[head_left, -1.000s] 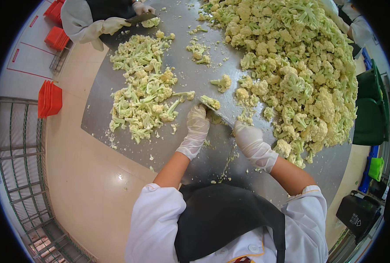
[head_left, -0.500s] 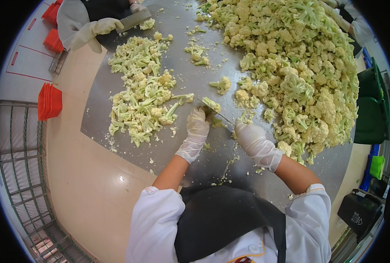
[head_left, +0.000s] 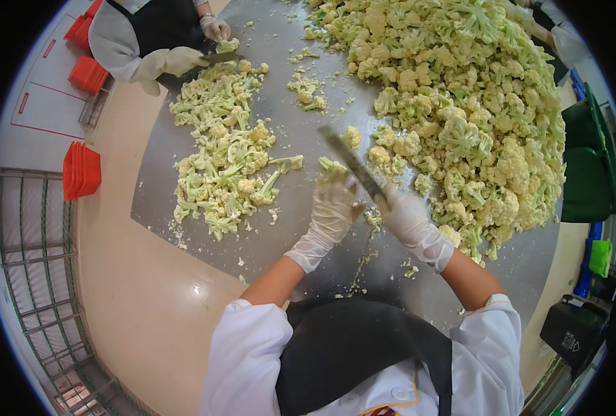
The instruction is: The person repeatedly chops cauliflower florets on a stainless steel table using a large knife. They hold each floret with a gloved left hand and cut it into smaller pieces with the right hand, accumulating a pile of chopped pieces on the table.
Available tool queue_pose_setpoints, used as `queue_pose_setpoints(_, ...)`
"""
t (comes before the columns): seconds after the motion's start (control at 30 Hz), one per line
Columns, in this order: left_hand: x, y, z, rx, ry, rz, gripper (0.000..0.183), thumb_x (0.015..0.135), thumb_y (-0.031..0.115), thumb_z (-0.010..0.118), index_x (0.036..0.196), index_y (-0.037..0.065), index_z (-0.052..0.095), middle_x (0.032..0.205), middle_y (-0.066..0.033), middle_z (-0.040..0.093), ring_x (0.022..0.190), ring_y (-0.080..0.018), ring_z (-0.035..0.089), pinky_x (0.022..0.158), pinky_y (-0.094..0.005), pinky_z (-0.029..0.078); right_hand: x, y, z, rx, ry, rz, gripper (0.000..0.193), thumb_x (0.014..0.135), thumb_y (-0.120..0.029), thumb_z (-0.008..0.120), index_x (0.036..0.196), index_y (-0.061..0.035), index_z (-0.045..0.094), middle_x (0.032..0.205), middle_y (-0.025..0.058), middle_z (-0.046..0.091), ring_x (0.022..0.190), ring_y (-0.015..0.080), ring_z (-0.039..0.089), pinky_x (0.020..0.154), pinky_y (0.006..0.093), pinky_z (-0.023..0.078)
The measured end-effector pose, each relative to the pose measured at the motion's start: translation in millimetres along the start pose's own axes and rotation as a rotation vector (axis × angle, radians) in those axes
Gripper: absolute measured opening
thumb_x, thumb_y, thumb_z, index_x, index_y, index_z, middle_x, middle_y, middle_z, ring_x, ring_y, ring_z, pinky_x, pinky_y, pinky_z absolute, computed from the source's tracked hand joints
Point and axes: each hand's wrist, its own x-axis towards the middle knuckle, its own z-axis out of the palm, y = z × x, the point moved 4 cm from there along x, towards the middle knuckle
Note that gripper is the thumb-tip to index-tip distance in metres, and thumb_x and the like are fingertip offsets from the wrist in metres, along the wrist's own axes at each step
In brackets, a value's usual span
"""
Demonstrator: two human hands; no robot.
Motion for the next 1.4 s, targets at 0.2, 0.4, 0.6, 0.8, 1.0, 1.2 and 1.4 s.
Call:
queue_pose_setpoints(0.2, 50.1, -82.7, 3.3, 0.763, -0.362, -0.310, 0.046, 0.081, 0.031, 0.046, 0.123, 0.016, 0.038, 0.131, -0.0081, 0.030, 0.122, -0.0344, 0.021, 0.095, -0.0574, 0.012, -10.3, 44.6, -27.8, 0.097, 0.368, 0.062, 0.021, 0.082, -0.026, 0.048, 0.084, -0.0055, 0.051, 0.053, 0.0163, 0.053, 0.047, 0.0332, 0.053, 0.043, 0.0415, 0.042)
queue_pose_setpoints(0.4, 101.1, -68.9, 20.1, -0.138, -0.315, -0.252, 0.052, 0.073, 0.026, 0.060, 0.119, 0.010, 0.042, 0.110, -0.0117, 0.050, 0.104, -0.0276, 0.045, 0.084, -0.0408, 0.037, -3.6, 33.4, -16.5, 0.113, 0.303, 0.067, 0.025, 0.081, -0.030, 0.049, 0.082, -0.0048, 0.051, 0.056, 0.0186, 0.054, 0.054, 0.0360, 0.054, 0.050, 0.0436, 0.043)
queue_pose_setpoints(0.6, 64.0, -35.6, 19.1, -0.485, -0.606, -0.728, 0.057, 0.071, 0.033, 0.063, 0.118, 0.007, 0.042, 0.077, -0.0112, 0.060, 0.071, -0.0277, 0.058, 0.068, -0.0342, 0.044, -23.1, 30.5, -12.0, 0.164, 0.217, 0.123, 0.024, 0.080, -0.027, 0.049, 0.078, -0.0029, 0.050, 0.060, 0.0201, 0.055, 0.059, 0.0370, 0.054, 0.055, 0.0443, 0.043)
queue_pose_setpoints(0.8, 41.8, -18.7, 1.5, -0.249, 0.027, -0.279, 0.045, 0.075, 0.023, 0.058, 0.114, 0.006, 0.044, 0.092, -0.0120, 0.054, 0.083, -0.0266, 0.055, 0.073, -0.0333, 0.043, -43.0, 30.9, 8.1, 0.121, 0.063, 0.186, 0.019, 0.079, -0.022, 0.049, 0.077, -0.0029, 0.050, 0.063, 0.0200, 0.056, 0.061, 0.0365, 0.055, 0.056, 0.0443, 0.043)
queue_pose_setpoints(1.0, 54.3, -28.9, 24.2, -0.419, -0.174, -0.265, 0.029, 0.075, 0.005, 0.051, 0.103, 0.006, 0.048, 0.094, -0.0113, 0.052, 0.084, -0.0271, 0.053, 0.074, -0.0340, 0.042, -33.6, 33.5, 8.5, 0.008, -0.080, 0.172, 0.020, 0.079, -0.021, 0.047, 0.079, -0.0010, 0.052, 0.067, 0.0202, 0.058, 0.064, 0.0363, 0.056, 0.060, 0.0426, 0.045)
queue_pose_setpoints(1.2, 52.9, -32.2, 29.3, -0.458, -0.192, -0.354, 0.025, 0.075, 0.008, 0.051, 0.100, 0.008, 0.051, 0.092, -0.0121, 0.052, 0.082, -0.0265, 0.054, 0.070, -0.0345, 0.043, -6.9, 36.1, 1.0, 0.153, -0.248, 0.135, 0.025, 0.080, -0.021, 0.045, 0.081, 0.0016, 0.054, 0.073, 0.0231, 0.058, 0.070, 0.0361, 0.057, 0.065, 0.0416, 0.045)
queue_pose_setpoints(1.4, 51.4, -25.2, 13.3, -0.214, -0.184, -0.306, 0.030, 0.074, 0.020, 0.056, 0.103, 0.013, 0.051, 0.098, -0.0094, 0.051, 0.099, -0.0267, 0.046, 0.086, -0.0396, 0.034, 9.8, 20.4, 12.0, 0.170, -0.189, 0.121, 0.027, 0.083, -0.023, 0.043, 0.085, 0.0016, 0.055, 0.072, 0.0213, 0.058, 0.070, 0.0338, 0.058, 0.065, 0.0407, 0.045)
